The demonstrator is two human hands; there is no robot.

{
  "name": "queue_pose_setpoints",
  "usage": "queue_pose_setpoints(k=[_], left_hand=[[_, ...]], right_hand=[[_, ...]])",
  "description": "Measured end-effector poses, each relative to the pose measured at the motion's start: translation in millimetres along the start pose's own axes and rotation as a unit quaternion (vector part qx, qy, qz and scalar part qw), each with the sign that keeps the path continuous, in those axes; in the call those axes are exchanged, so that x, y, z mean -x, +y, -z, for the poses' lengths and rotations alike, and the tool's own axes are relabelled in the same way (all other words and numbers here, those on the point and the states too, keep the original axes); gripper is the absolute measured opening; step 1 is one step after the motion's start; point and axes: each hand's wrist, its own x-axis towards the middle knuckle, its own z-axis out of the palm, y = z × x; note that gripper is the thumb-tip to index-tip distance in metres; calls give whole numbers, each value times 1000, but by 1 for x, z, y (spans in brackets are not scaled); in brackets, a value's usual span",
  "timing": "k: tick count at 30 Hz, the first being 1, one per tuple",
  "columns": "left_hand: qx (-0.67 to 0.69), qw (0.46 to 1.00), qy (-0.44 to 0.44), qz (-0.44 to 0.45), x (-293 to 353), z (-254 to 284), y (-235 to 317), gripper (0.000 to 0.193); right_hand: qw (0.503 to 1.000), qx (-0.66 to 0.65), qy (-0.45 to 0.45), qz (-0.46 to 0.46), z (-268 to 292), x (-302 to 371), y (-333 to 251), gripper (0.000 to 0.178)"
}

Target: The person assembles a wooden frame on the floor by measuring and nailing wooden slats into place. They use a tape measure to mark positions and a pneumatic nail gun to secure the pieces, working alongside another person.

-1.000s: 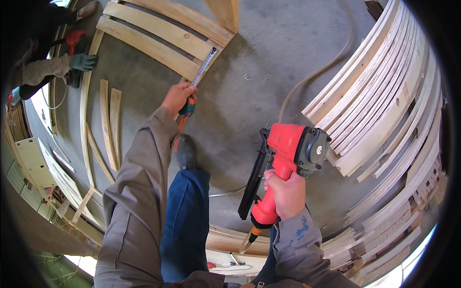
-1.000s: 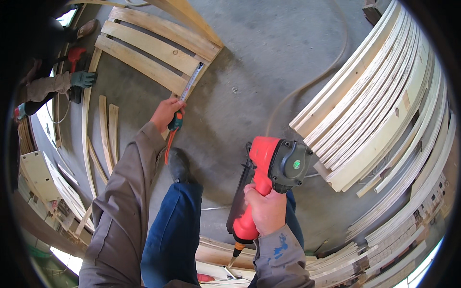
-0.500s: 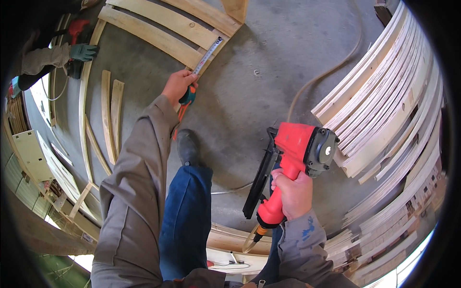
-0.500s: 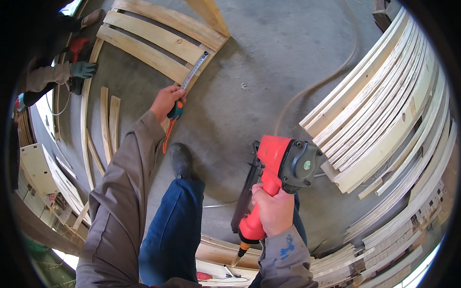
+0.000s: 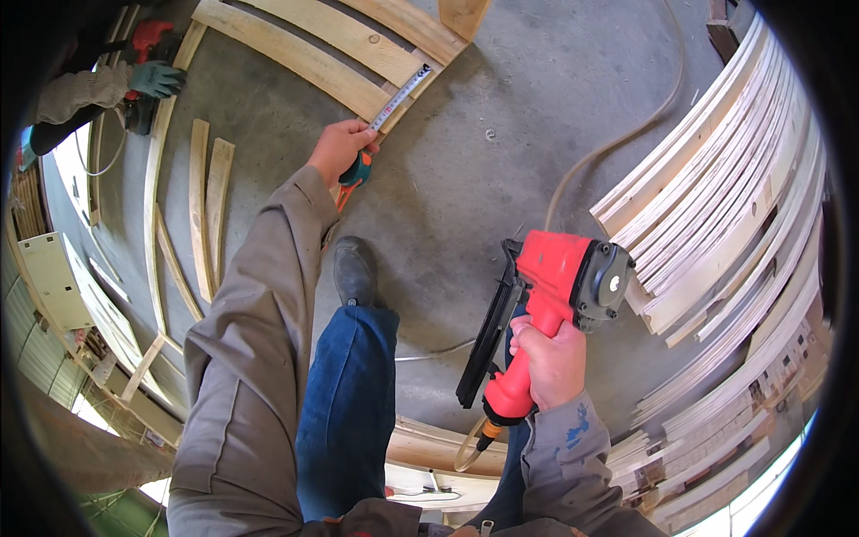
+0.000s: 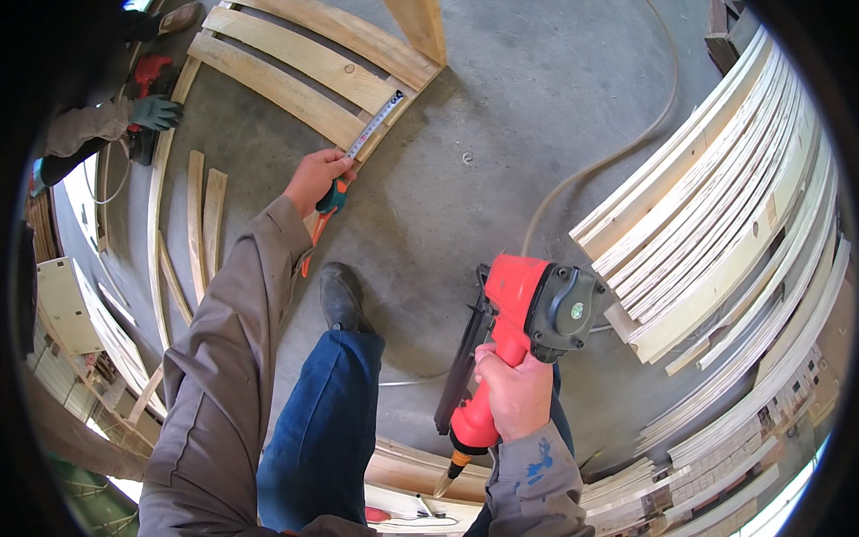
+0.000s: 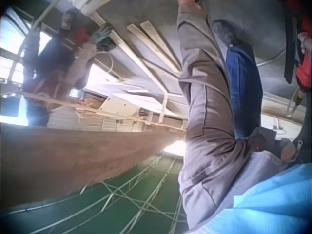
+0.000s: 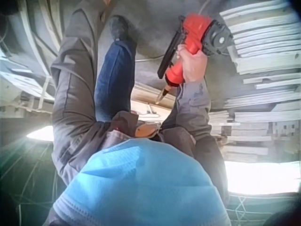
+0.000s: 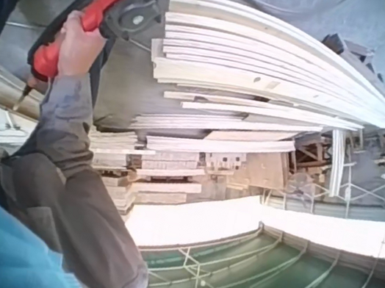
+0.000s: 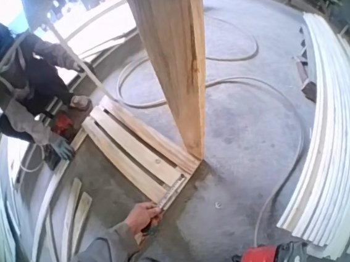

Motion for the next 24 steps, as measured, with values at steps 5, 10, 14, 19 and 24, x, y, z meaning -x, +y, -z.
queue_pose_setpoints(k=[5, 10, 14, 19, 24], left_hand=[[-1, 1000, -7, 4, 2, -1, 4, 18], [4, 1000, -5, -9, 6, -2, 6, 18], [0, 1000, -5, -2, 7, -2, 8, 18], [1, 1000, -11, -4, 11, -1, 12, 18], [8, 1000, -12, -1, 9, -1, 10, 18]], right_hand=[[1000, 11, 6, 5, 0, -1, 3, 18], [1000, 19, 10, -3, 1, 0, 5, 20], [1000, 14, 8, 4, -2, 0, 3, 23], [1000, 12, 6, 0, -1, 0, 7, 33], [1000, 18, 10, 12, -2, 0, 8, 23]])
